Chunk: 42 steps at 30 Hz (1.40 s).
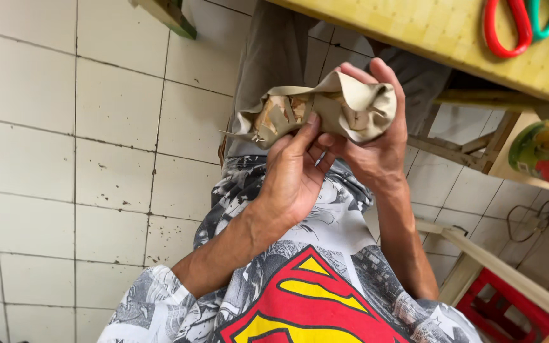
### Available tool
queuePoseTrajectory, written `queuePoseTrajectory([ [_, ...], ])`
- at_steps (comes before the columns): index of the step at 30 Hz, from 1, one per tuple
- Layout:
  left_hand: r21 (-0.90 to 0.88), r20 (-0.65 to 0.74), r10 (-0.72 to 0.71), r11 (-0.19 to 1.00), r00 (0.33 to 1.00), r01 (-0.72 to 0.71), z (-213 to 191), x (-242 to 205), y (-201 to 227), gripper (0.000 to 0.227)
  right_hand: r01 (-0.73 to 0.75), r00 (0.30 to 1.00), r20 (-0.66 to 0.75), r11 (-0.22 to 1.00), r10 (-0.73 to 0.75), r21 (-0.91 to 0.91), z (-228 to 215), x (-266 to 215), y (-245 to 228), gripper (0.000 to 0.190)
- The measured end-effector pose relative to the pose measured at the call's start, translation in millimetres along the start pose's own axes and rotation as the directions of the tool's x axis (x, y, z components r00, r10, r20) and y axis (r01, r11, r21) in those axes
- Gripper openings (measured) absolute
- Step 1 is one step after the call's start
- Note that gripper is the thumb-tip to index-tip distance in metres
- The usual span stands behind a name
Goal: The person uses scissors to trim a beige shoe insole, cutting along the edges and making notches. They then fold the insole and manipulate it with their hands to shape it.
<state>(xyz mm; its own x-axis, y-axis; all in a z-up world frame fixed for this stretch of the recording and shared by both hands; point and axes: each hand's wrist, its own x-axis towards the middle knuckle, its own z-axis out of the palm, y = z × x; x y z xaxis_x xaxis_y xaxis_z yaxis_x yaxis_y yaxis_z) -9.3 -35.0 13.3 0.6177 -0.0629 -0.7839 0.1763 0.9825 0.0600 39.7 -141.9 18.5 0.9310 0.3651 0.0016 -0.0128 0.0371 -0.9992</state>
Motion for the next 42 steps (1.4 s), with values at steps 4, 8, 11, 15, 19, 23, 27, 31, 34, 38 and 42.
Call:
queuePoseTrajectory([
  [4, 0.105, 0.205, -0.059, 0.994, 0.977, 0.038, 0, -26, 1, 0.015, -0.09, 0.986, -0.137, 0.996, 0.093, 0.028, -9, -3, -13, 0.097],
  [8, 0.641, 0.298, 0.063, 0.726, 0.953, -0.248, -1, -59, 18, 0.035, -0.11, 0.993, -0.058, 0.982, 0.103, -0.15, -34, -8, -31, 0.091],
  [11, 0.733, 0.572, 0.244, 0.276, 0.783, -0.622, 17, -63, 24, 0.039, -0.142, 0.988, 0.026, 0.952, 0.155, -0.27, -46, -15, -40, 0.089],
  [15, 0.641, 0.735, 0.245, 0.053, 0.632, -0.766, 29, -52, 15, 0.037, -0.122, 0.987, 0.043, 0.9, 0.154, -0.418, -50, -28, -41, 0.074],
  [19, 0.649, 0.73, 0.268, 0.018, 0.628, -0.761, 38, -45, 15, 0.04, -0.109, 0.983, 0.089, 0.904, 0.16, -0.413, -54, -20, -47, 0.088],
  [23, 0.593, 0.775, 0.313, -0.058, 0.549, -0.803, 53, -35, 18, 0.031, 0.033, 0.965, 0.239, 0.857, 0.106, -0.514, -66, 7, -58, 0.083],
  [27, 0.671, 0.705, 0.275, 0.039, 0.654, -0.74, 67, -38, 22, 0.033, 0.034, 0.966, 0.227, 0.805, 0.126, -0.592, -62, 13, -65, 0.071],
  [31, 0.709, 0.676, 0.239, 0.043, 0.697, -0.704, 62, -29, 15, 0.033, -0.047, 0.976, 0.147, 0.822, 0.158, -0.568, -55, 5, -55, 0.063],
  [34, 0.728, 0.633, 0.25, 0.127, 0.732, -0.673, 65, -26, 8, 0.024, -0.078, 0.984, 0.089, 0.826, 0.153, -0.559, -57, 0, -50, 0.063],
  [38, 0.704, 0.67, 0.263, 0.074, 0.694, -0.707, 67, -17, 3, 0.023, -0.058, 0.994, 0.054, 0.874, 0.096, -0.482, -70, -6, -31, 0.066],
  [42, 0.747, 0.618, 0.294, 0.069, 0.729, -0.662, 61, -6, -12, 0.018, -0.014, 0.993, 0.099, 0.874, 0.071, -0.486, -80, -7, -10, 0.062],
])
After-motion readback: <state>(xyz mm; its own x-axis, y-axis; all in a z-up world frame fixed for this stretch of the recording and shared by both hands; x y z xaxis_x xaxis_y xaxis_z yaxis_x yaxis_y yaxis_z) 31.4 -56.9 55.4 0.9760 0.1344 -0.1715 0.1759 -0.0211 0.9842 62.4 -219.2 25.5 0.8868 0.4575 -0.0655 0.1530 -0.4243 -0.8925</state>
